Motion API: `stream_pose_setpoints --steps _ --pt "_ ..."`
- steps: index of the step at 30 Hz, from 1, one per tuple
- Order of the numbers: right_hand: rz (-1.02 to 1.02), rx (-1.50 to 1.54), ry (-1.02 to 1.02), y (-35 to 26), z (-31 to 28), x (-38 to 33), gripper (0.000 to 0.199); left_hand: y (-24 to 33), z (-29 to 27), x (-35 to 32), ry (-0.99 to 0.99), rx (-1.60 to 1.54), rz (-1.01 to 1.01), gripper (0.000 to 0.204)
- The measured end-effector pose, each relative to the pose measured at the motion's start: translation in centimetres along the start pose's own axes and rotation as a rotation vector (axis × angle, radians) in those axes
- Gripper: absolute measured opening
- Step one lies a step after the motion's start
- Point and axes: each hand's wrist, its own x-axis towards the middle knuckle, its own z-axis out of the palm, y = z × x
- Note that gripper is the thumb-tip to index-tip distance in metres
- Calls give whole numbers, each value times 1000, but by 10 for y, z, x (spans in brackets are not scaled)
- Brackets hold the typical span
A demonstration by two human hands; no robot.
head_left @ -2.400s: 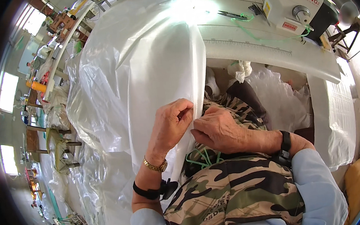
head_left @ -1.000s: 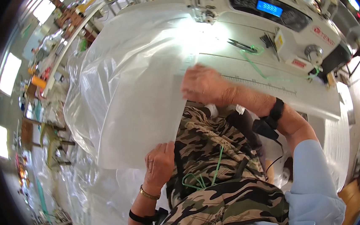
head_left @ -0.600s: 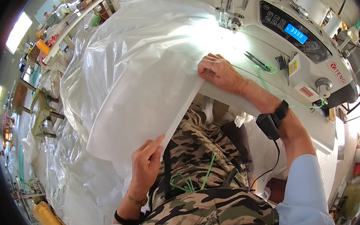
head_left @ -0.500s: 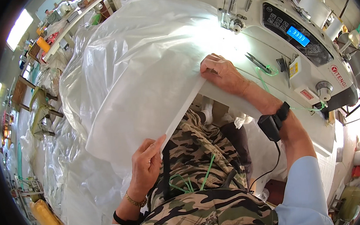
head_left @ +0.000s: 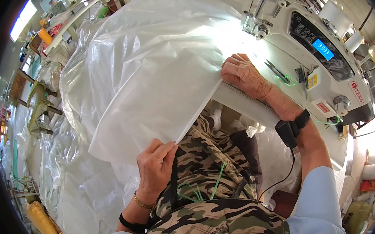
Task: Sewing large white plastic sheets together using an industrial sewing machine
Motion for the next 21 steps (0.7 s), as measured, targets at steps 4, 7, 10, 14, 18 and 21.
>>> stream_pose_setpoints --steps 4,7,10,14,18,21 --pt "9 15 -21 8 2 4 16 10 -9 8 -45 113 29 13" --pt "-7 3 16 17 4 10 17 0 -2 2 59 35 49 16" --pt "26 -81 15 23 2 14 19 -2 -8 3 -10 -64 -79 18" --pt "123 -110 40 37 2 13 20 -7 -9 7 -134 -71 -75 20" --pt "183 -148 128 50 8 11 23 -1 -1 9 -383 -222 -105 22" --pt "252 -251 229 43 14 10 27 9 23 7 -476 -265 78 26"
